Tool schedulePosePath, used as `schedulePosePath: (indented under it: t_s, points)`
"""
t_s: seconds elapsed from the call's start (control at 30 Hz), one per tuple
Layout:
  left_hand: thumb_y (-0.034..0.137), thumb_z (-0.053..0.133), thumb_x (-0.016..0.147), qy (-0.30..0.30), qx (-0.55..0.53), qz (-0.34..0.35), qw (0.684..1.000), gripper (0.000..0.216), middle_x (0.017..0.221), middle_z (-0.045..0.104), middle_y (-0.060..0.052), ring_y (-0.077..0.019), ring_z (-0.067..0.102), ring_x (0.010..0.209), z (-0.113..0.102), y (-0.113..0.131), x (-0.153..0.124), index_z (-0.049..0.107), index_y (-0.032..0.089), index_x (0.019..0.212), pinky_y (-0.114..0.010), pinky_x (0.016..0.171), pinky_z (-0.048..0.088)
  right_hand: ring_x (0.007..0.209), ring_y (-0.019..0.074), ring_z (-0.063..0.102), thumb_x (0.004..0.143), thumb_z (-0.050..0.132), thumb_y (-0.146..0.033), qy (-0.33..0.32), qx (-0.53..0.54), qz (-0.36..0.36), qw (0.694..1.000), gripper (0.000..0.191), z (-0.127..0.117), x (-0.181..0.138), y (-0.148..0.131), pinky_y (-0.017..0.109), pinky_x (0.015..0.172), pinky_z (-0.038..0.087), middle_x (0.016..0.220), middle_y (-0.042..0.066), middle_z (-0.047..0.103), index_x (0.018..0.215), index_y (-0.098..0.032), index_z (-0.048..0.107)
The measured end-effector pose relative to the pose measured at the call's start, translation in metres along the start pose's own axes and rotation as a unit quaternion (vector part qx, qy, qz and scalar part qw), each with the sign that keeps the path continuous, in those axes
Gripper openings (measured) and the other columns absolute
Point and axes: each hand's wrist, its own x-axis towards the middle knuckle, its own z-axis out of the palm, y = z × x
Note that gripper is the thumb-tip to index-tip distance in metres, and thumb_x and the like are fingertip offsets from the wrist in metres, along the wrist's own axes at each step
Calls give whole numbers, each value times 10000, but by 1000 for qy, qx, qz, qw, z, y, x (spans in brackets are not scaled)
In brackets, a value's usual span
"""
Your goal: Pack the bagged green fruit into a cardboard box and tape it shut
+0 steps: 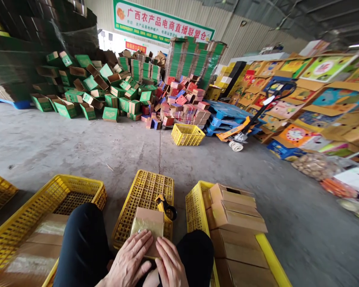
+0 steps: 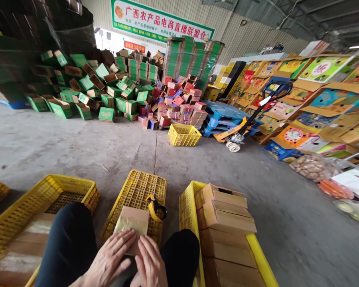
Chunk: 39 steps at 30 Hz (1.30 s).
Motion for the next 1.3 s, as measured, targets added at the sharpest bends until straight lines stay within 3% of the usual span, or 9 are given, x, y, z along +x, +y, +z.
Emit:
schedulePosePath:
  t_s: [0.27, 0.4, 0.57, 0.9, 1.13, 1.3]
  points:
    - [550, 530, 1051, 3, 8, -7, 1000, 663, 1561, 583, -76, -243, 538, 1436, 2, 0, 1, 435, 195, 1603, -355, 1164, 462, 1442, 226, 553, 1094, 473, -245, -35, 8, 57, 998, 536, 4, 31, -6, 357, 1182, 514, 1589, 23, 549, 1624, -289, 408]
    - [555, 548, 1042, -5, -1, -12, 1000, 609, 1547, 597, -66, -249, 544, 1426, -2, 2, 2, 508, 218, 1547, -369, 1142, 479, 1445, 236, 550, 1097, 465, -257, -23, 12, 56, 998, 495, 10, 45, -11, 394, 1187, 518, 1560, 54, 581, 1591, -258, 467]
    - [547, 561, 1038, 3, -7, -15, 1000, 547, 1494, 637, -77, -261, 564, 1399, -5, 3, 5, 576, 226, 1481, -375, 1105, 498, 1421, 244, 573, 1099, 481, -312, -61, 23, 50, 997, 435, 10, 69, -17, 400, 1190, 519, 1504, 88, 633, 1508, -201, 577]
    - [556, 573, 1028, 41, 58, -9, 997, 508, 1357, 727, -77, -240, 660, 1243, 1, 3, 5, 643, 209, 1392, -349, 1049, 513, 1491, 267, 492, 1102, 470, -398, -124, 22, 35, 991, 509, 14, 92, -19, 411, 1235, 462, 1574, 119, 557, 1522, -123, 552]
    - [422, 520, 1068, 34, 60, -5, 998, 456, 1421, 686, -84, -245, 608, 1330, 8, 4, -1, 592, 213, 1467, -350, 1075, 503, 1563, 289, 367, 1093, 499, -393, -86, 16, 57, 994, 542, 28, 87, -13, 462, 1248, 440, 1649, 71, 457, 1598, -199, 455]
    - [307, 394, 1098, 25, 53, -64, 996, 446, 1503, 627, -88, -225, 566, 1394, 1, 8, 12, 556, 215, 1502, -335, 1043, 535, 1551, 291, 387, 1102, 474, -408, -26, 23, 81, 996, 566, 32, 66, -6, 463, 1212, 484, 1669, 68, 427, 1639, -260, 374]
